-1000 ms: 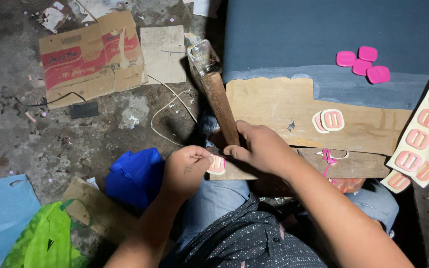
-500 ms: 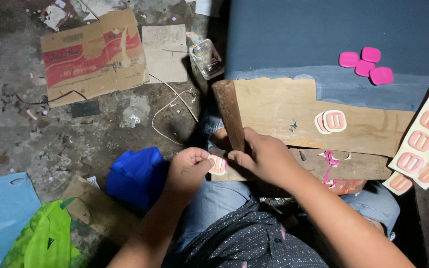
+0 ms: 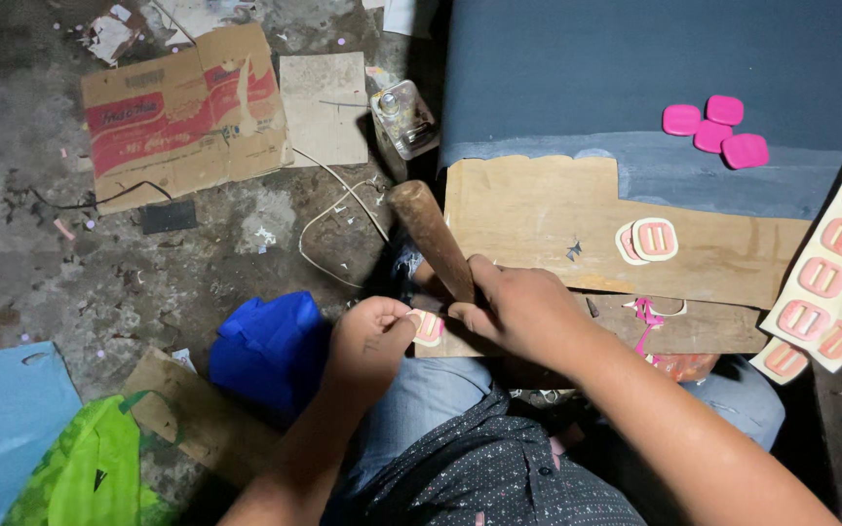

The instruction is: The person uses a hammer to press and shape small pink foam pieces on a wooden board. They repeatedly pick up a piece, position it, and strike it with the hammer before placing it aside.

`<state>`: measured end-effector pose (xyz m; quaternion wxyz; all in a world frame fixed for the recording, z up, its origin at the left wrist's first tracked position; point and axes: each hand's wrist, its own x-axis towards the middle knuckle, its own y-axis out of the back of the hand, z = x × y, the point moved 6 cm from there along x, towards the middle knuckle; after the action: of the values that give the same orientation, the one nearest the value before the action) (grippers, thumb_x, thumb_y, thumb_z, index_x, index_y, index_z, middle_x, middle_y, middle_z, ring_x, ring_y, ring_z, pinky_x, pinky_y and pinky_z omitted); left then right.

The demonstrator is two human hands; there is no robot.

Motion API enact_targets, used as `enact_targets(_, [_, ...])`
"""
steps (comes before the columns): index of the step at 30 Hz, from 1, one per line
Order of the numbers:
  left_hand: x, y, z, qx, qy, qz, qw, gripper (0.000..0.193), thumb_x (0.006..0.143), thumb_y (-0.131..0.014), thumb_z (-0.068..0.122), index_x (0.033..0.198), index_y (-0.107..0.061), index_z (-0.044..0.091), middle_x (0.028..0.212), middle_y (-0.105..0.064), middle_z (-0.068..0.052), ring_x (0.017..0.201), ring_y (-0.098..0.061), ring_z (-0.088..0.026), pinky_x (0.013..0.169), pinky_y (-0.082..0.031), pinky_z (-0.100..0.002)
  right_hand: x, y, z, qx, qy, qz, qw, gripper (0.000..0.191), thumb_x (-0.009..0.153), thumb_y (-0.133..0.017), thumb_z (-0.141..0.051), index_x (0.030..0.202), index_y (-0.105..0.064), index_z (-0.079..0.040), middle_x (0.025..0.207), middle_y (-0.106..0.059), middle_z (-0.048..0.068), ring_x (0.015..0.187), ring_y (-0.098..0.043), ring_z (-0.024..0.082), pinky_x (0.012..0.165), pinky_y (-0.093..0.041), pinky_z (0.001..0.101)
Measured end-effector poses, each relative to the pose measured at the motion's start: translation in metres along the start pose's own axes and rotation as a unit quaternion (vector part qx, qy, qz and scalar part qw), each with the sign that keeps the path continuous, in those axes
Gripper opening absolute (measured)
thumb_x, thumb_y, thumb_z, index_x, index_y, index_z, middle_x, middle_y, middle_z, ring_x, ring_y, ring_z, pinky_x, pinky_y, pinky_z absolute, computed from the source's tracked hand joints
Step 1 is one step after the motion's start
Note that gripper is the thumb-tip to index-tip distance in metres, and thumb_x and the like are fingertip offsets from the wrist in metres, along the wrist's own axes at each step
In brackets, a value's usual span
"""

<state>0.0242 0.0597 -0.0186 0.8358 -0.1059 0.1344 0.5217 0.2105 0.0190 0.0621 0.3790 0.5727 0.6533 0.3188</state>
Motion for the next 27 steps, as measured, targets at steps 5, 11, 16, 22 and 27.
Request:
enact_targets(5, [-0.009,-0.001,0.031,0.203,-0.149,0.02,0.967,0.013,0.09,-0.064,0.01,0.087,-0.069,-0.001,0.078,-0.071,-0.014,0.069,-0.068,-0.021,0.065,-0.055,-0.033,0.008,0.001,0.0,0.035,0.026,0.042,0.998,0.042,0.087,-0.073,-0.042,0.107,-0.056,-0.009,0.074,-0.069,0.021,0.075,-0.066,0.045,0.066,-0.05,0.0538])
enact_targets(11, [-0.012,-0.006,0.049,0.295,-0.243,0.055,0.922,0.012,0.087,-0.064,0.012,0.084,-0.069,0.001,0.082,-0.068,-0.018,0.075,-0.067,-0.032,0.069,-0.053,-0.039,0.007,0.0,0.002,0.025,0.044,0.026,0.998,0.042,0.088,-0.072,-0.042,0.107,-0.056,-0.008,0.079,-0.07,0.021,0.076,-0.066,0.046,0.065,-0.05,0.0543])
enact_targets(16, [-0.006,0.0,0.018,0.157,-0.074,0.02,0.985,0.011,0.088,-0.065,0.01,0.089,-0.068,-0.001,0.08,-0.073,-0.013,0.07,-0.069,-0.018,0.068,-0.056,-0.031,-0.006,0.0,0.007,0.007,-0.001,-0.005,1.0,0.043,0.089,-0.07,-0.044,0.111,-0.056,-0.011,0.075,-0.069,0.021,0.075,-0.066,0.046,0.066,-0.05,0.0546])
enact_targets(22, [0.0,-0.002,0.001,-0.02,-0.071,-0.069,0.995,0.012,0.09,-0.057,-0.002,0.098,-0.066,-0.007,0.087,-0.074,-0.009,0.078,-0.067,-0.009,0.07,-0.055,-0.024,0.005,0.001,0.005,0.036,0.0,0.036,0.999,0.043,0.087,-0.072,-0.044,0.11,-0.057,-0.01,0.075,-0.069,0.021,0.075,-0.067,0.046,0.065,-0.051,0.0537])
enact_targets(27, [0.003,-0.004,0.001,0.022,-0.081,-0.035,0.996,0.014,0.088,-0.058,-0.002,0.097,-0.067,-0.005,0.084,-0.074,-0.007,0.076,-0.068,-0.008,0.069,-0.055,-0.023,0.01,-0.003,0.004,0.01,0.01,0.025,1.0,0.043,0.09,-0.073,-0.044,0.109,-0.057,-0.009,0.076,-0.07,0.021,0.076,-0.067,0.046,0.067,-0.05,0.0544])
